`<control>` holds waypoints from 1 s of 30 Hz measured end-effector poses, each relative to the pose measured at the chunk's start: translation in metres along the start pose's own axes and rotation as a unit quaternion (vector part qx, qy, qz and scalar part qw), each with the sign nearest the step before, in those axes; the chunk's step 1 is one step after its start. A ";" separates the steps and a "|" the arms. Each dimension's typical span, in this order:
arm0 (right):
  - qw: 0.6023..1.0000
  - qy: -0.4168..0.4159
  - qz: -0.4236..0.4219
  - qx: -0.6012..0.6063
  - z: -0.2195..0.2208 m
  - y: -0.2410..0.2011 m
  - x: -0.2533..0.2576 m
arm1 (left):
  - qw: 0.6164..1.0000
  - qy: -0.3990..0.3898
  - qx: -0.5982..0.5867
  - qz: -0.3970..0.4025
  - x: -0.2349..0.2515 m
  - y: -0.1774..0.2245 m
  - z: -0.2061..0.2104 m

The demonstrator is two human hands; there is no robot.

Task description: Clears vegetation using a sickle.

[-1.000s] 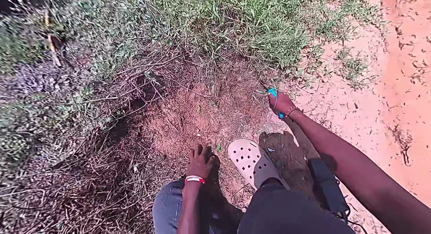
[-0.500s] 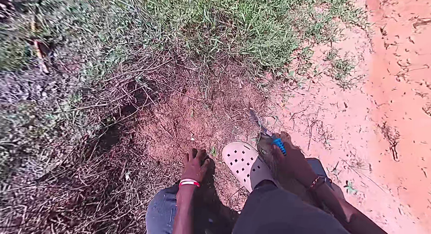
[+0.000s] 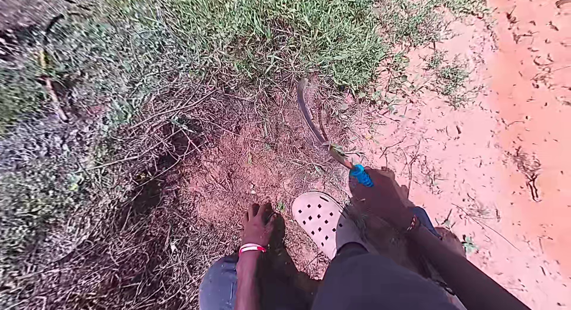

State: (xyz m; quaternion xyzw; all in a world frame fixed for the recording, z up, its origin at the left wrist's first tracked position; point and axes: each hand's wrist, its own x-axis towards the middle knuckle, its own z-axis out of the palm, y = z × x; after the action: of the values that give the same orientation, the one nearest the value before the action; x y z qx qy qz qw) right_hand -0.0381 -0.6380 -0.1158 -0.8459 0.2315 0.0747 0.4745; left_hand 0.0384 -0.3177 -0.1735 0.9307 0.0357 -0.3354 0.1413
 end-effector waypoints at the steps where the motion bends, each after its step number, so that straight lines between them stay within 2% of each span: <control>1: 1.000 0.002 0.002 0.022 -0.003 0.001 0.007 | 1.000 0.000 0.002 -0.008 0.002 0.002 -0.001; 4: 0.994 0.038 -0.009 0.103 -0.010 0.000 0.036 | 1.000 0.001 0.003 -0.024 0.002 0.006 0.001; 8: 0.984 0.058 -0.005 0.169 -0.040 -0.043 0.114 | 0.999 -0.005 0.024 -0.040 0.004 0.008 0.000; 10: 0.988 0.075 0.034 0.131 -0.056 -0.068 0.176 | 0.999 -0.006 0.027 -0.046 0.005 0.009 0.000; 12: 0.992 0.068 0.089 0.062 -0.058 -0.074 0.230 | 0.999 0.004 0.019 -0.042 0.005 0.007 0.001; 14: 0.990 0.046 0.127 -0.026 -0.044 -0.064 0.246 | 0.999 0.012 0.013 -0.035 0.005 0.005 0.002; 16: 0.988 0.039 0.134 -0.060 -0.027 -0.046 0.235 | 0.999 0.009 0.014 -0.036 0.008 0.004 0.001; 20: 0.993 0.045 0.111 0.019 -0.016 -0.005 0.187 | 0.999 0.011 0.009 -0.045 0.014 0.006 -0.003; 23: 0.988 -0.001 0.152 -0.007 -0.020 -0.003 0.109 | 0.999 0.007 0.007 -0.051 0.015 0.008 0.000; 25: 0.985 0.008 0.170 0.005 -0.019 -0.012 0.075 | 0.998 0.017 -0.001 -0.055 0.021 0.014 -0.005; 27: 0.981 0.028 0.180 0.067 -0.016 -0.004 0.061 | 0.998 0.010 0.003 -0.057 0.017 0.013 -0.001; 30: 0.980 0.032 0.163 0.107 -0.022 0.001 0.071 | 0.998 0.011 0.017 -0.056 0.017 0.010 -0.001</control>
State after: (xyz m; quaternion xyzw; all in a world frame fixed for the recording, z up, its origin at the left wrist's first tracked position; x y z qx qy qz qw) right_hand 0.0220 -0.6802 -0.1292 -0.7429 0.3886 0.0984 0.5361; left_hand 0.0542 -0.3279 -0.1811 0.9333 0.0840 -0.3327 0.1062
